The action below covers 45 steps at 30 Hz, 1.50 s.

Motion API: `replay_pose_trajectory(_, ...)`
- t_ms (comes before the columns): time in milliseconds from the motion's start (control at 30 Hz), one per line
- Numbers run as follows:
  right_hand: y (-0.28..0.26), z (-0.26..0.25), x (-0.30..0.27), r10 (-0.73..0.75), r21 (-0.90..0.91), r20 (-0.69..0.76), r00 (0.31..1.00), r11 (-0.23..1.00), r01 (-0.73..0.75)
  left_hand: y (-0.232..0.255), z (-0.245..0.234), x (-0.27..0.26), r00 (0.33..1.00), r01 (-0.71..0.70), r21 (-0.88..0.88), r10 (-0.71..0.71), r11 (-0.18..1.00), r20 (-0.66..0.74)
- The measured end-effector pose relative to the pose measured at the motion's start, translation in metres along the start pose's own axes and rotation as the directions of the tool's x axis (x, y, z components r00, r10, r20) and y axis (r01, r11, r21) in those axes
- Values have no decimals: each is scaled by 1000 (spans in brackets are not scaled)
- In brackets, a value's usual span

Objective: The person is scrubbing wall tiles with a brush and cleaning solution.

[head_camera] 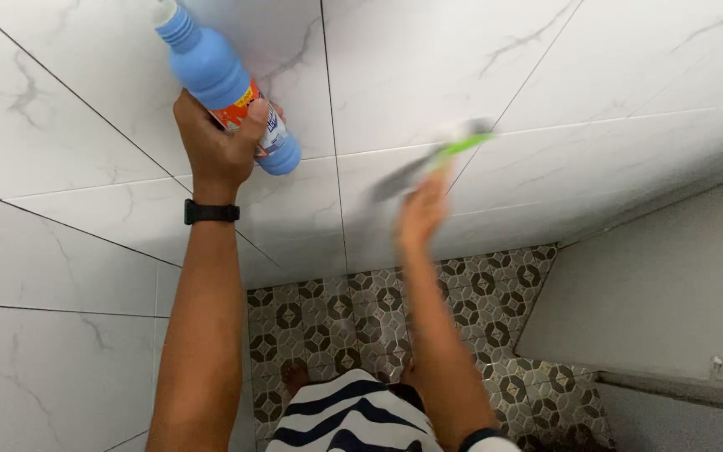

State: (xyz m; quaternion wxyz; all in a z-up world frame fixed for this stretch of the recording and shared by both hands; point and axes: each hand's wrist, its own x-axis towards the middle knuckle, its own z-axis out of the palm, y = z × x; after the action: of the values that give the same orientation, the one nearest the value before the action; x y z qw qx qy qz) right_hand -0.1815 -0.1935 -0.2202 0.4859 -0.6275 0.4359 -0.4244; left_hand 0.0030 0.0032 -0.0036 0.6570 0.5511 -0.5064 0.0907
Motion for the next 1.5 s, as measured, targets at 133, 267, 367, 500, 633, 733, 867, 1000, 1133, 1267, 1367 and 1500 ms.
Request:
replay_pose_trajectory(133,-89,-87,51,151,304,-274,950,951,-63,0,-1,-1,996,78,-125,-73,989,47)
replay_pose_trajectory(267,-47,-70,22,95,305,-216,972,952,-25,-8,-4,-4,998,41,-95,-37,995,45)
replay_pose_trajectory(367,23,-27,-34,-121,-92,23,992,988,123,-10,-4,-3,999,9,-91,-5,996,43)
replay_pose_trajectory(500,61,12,-96,-323,-144,373,870,906,398,-10,-7,-6,999,-35,17,34,999,38)
replay_pose_trajectory(633,-34,10,-70,-492,-8,353,796,849,528,-3,-8,1,998,-7,2,7,1000,60)
replay_pose_trajectory(733,-165,-11,-27,-610,328,372,699,791,516,-1,-8,0,998,-15,26,14,1000,54)
replay_pose_trajectory(867,-264,-23,-26,-737,500,306,603,663,557,-6,-9,1,998,-29,65,26,997,53)
replay_pose_trajectory(1000,-148,8,-45,-532,149,342,774,845,515,-6,-8,0,999,-15,109,11,994,39)
replay_pose_trajectory(1133,31,15,-115,-312,-23,396,864,937,348,-3,-9,2,999,-14,123,10,992,36)
replay_pose_trajectory(1267,2,19,-100,-278,-24,374,885,951,309,5,-9,4,999,4,89,-7,996,32)
replay_pose_trajectory(1367,-118,11,-68,-507,1,292,811,848,530,8,-9,2,999,27,50,-28,998,30)
replay_pose_trajectory(1500,-262,-11,-34,-627,73,266,732,770,634,12,-8,6,996,77,56,-79,995,44)
